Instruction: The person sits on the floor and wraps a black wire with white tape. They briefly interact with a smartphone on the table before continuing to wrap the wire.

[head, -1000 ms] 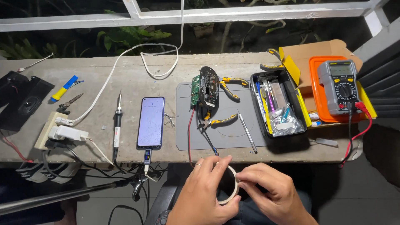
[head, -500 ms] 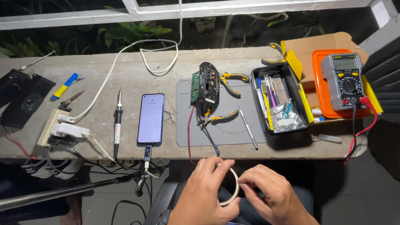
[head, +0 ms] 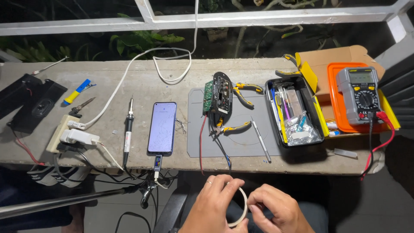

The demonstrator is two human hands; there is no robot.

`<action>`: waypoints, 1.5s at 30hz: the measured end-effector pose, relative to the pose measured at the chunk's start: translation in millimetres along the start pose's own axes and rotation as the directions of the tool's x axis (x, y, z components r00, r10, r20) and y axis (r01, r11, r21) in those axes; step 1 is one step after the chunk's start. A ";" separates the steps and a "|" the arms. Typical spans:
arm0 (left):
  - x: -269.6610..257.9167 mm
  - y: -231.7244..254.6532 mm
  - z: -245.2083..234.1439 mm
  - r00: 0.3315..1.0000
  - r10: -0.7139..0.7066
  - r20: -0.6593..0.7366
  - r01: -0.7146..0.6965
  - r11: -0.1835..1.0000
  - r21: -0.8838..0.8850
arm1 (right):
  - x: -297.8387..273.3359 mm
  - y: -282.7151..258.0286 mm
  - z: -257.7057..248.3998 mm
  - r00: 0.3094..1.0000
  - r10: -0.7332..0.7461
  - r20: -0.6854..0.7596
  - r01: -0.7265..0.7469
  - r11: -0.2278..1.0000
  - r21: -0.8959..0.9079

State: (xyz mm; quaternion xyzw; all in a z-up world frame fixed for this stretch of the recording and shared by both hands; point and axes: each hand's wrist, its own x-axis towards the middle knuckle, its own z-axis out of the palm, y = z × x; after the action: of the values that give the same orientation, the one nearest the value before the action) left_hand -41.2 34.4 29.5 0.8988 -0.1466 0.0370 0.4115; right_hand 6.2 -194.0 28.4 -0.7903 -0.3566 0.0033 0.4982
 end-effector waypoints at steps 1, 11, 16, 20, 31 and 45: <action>-1.0 -2.6 1.8 1.000 0.002 -0.007 -0.002 1.000 0.004 | -1.7 1.5 1.0 1.000 -0.008 0.001 0.008 1.000 -0.001; 5.3 5.1 1.6 0.973 0.170 -0.154 -0.172 0.985 -0.004 | -4.3 5.4 -1.8 0.998 0.042 -0.050 -0.042 0.999 -0.001; 15.1 3.3 -8.8 0.974 0.184 -0.130 -0.188 0.982 -0.016 | 2.1 4.1 -9.5 0.997 0.042 -0.065 -0.043 0.999 -0.019; 24.5 19.0 -23.3 0.952 0.212 -0.220 -0.237 0.967 -0.094 | -6.5 41.4 -6.6 0.914 0.338 -0.225 -0.321 0.941 0.111; 61.2 -11.8 -51.5 0.972 -0.129 -0.196 0.129 0.992 -0.013 | -25.8 61.6 -13.3 0.766 0.416 -0.491 -0.401 0.905 0.142; 139.9 32.9 -19.6 0.966 0.249 -0.072 -0.247 0.968 0.034 | -26.6 56.2 -9.4 0.635 0.528 -0.564 -0.478 0.842 0.250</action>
State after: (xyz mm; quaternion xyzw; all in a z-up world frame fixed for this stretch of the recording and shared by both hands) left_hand 83.7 -3.8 92.6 0.8765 -0.2417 0.1238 0.3976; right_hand 21.2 -230.4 -20.5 -0.7951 0.0596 -0.1009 0.5950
